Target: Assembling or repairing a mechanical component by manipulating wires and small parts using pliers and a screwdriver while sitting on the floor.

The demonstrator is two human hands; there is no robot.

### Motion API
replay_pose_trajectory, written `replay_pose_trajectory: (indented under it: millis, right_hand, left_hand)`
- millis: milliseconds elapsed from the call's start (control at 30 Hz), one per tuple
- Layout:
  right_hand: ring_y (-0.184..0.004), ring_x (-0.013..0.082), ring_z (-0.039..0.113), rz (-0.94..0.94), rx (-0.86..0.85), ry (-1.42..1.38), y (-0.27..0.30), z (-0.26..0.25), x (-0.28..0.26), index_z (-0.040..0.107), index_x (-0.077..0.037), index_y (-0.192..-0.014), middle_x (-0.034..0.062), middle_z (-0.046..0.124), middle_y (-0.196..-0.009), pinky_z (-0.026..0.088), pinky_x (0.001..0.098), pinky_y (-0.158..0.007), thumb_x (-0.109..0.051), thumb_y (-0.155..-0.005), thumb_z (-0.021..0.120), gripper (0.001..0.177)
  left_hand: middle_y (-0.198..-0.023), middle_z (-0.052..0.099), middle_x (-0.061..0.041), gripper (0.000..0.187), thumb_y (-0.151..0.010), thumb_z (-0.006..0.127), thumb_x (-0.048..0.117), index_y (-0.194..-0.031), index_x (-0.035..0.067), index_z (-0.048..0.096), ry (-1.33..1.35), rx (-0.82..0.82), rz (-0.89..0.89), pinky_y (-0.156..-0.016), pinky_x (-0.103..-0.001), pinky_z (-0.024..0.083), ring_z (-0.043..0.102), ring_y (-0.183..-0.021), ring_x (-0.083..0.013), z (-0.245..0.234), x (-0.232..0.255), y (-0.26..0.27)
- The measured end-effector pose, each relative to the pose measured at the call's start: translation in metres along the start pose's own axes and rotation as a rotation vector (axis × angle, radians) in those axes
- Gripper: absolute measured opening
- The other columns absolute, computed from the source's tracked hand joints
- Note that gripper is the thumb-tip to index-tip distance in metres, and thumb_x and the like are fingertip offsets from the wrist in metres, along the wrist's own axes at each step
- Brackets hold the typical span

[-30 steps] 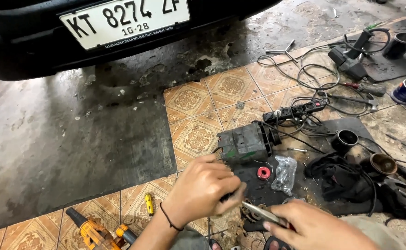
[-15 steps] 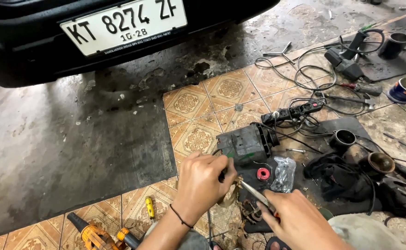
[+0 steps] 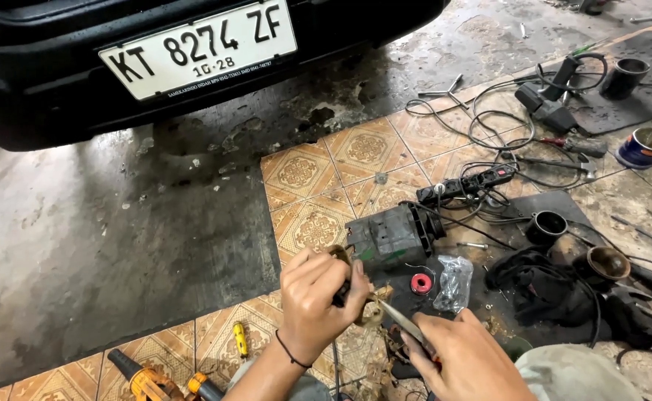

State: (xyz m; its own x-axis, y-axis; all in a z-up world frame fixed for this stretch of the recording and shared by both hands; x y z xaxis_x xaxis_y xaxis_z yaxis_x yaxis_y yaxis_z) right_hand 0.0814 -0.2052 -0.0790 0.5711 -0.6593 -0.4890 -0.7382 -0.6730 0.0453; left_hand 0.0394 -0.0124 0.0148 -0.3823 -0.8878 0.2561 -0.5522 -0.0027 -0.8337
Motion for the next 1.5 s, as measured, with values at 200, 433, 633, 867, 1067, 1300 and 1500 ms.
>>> replay_pose_trajectory:
  millis: [200,433,633,867,1067,1300,1500]
  right_hand:
    - [-0.056,0.0218,0.057,-0.003,0.006,0.03,0.005,0.003,-0.001,0.074,-0.024,-0.087,-0.002,0.075,-0.066,0.053,0.0298,-0.066,-0.033,-0.083,0.07,0.01]
    - [-0.057,0.0195,0.055,-0.028,-0.054,0.034,0.007,0.002,-0.003,0.073,-0.023,-0.092,-0.0062,0.078,-0.077,0.05,0.0279,-0.07,-0.03,-0.082,0.072,0.012]
    - [-0.056,0.0241,0.06,-0.096,-0.05,0.04,0.005,0.01,-0.003,0.07,-0.018,-0.096,-0.0007,0.077,-0.083,0.051,0.0298,-0.072,-0.027,-0.083,0.071,0.016]
    - [-0.06,0.0271,0.065,-0.152,0.02,-0.065,0.005,0.006,-0.002,0.07,-0.015,-0.091,0.0011,0.077,-0.086,0.055,0.0371,-0.071,-0.023,-0.081,0.074,0.014]
    - [-0.057,0.0086,0.059,-0.021,-0.386,-0.378,-0.004,-0.023,0.0,0.067,-0.018,-0.087,-0.0062,0.069,-0.069,0.051,0.0276,-0.056,-0.033,-0.096,0.069,0.017]
    - [-0.07,0.0049,0.06,-0.052,-0.651,-0.606,-0.004,-0.03,0.003,0.079,-0.015,-0.108,-0.0075,0.078,-0.088,0.05,0.0215,-0.063,-0.021,-0.094,0.064,0.021]
    - [-0.064,0.0051,0.053,-0.094,-0.787,-0.552,-0.001,-0.032,0.001,0.081,-0.014,-0.107,-0.0088,0.071,-0.077,0.046,0.0221,-0.059,-0.025,-0.095,0.066,0.022]
  left_hand:
    - [-0.051,0.052,0.002,0.03,-0.08,0.069,0.004,-0.057,0.012,0.053,0.035,0.024,0.021,-0.055,-0.027,0.031,0.032,-0.048,-0.0123,-0.002,0.007,-0.004]
    - [-0.052,0.054,0.0,0.031,-0.08,0.069,0.003,-0.055,0.011,0.052,0.027,0.045,0.006,-0.055,-0.028,0.032,0.034,-0.048,-0.0134,-0.007,0.014,-0.008]
    - [-0.051,0.047,0.002,0.031,-0.076,0.071,0.002,-0.056,0.012,0.049,-0.007,0.04,0.015,-0.054,-0.027,0.032,0.03,-0.048,-0.0131,-0.007,0.012,-0.006]
    - [-0.048,0.05,0.003,0.032,-0.08,0.07,0.002,-0.055,0.013,0.053,-0.036,0.031,0.019,-0.052,-0.026,0.029,0.031,-0.046,-0.0114,0.0,0.008,-0.004]
    - [-0.055,0.058,0.0,0.028,-0.08,0.072,0.005,-0.058,0.01,0.056,0.07,-0.035,-0.046,-0.054,-0.026,0.036,0.036,-0.046,-0.0135,-0.003,0.007,-0.013]
    - [-0.047,0.049,0.001,0.032,-0.085,0.069,0.01,-0.056,0.01,0.056,0.314,-0.181,-0.071,-0.059,-0.028,0.038,0.035,-0.044,-0.0148,0.002,0.003,-0.012]
    - [-0.047,0.048,0.004,0.033,-0.085,0.069,0.014,-0.056,0.014,0.053,0.392,-0.227,0.016,-0.056,-0.027,0.04,0.036,-0.044,-0.0117,0.016,-0.011,0.006]
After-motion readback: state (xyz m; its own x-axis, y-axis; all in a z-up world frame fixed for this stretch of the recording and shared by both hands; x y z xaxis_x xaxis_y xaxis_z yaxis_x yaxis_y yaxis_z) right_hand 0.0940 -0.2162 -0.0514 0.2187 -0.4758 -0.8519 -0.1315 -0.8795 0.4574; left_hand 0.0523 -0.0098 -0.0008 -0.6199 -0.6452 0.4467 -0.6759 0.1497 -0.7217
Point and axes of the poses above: each hand's wrist, its own y-axis away from the middle knuckle, its own z-axis out of the palm, x = y × z, the point moved 5 cm from there along -y, towards the middle knuckle
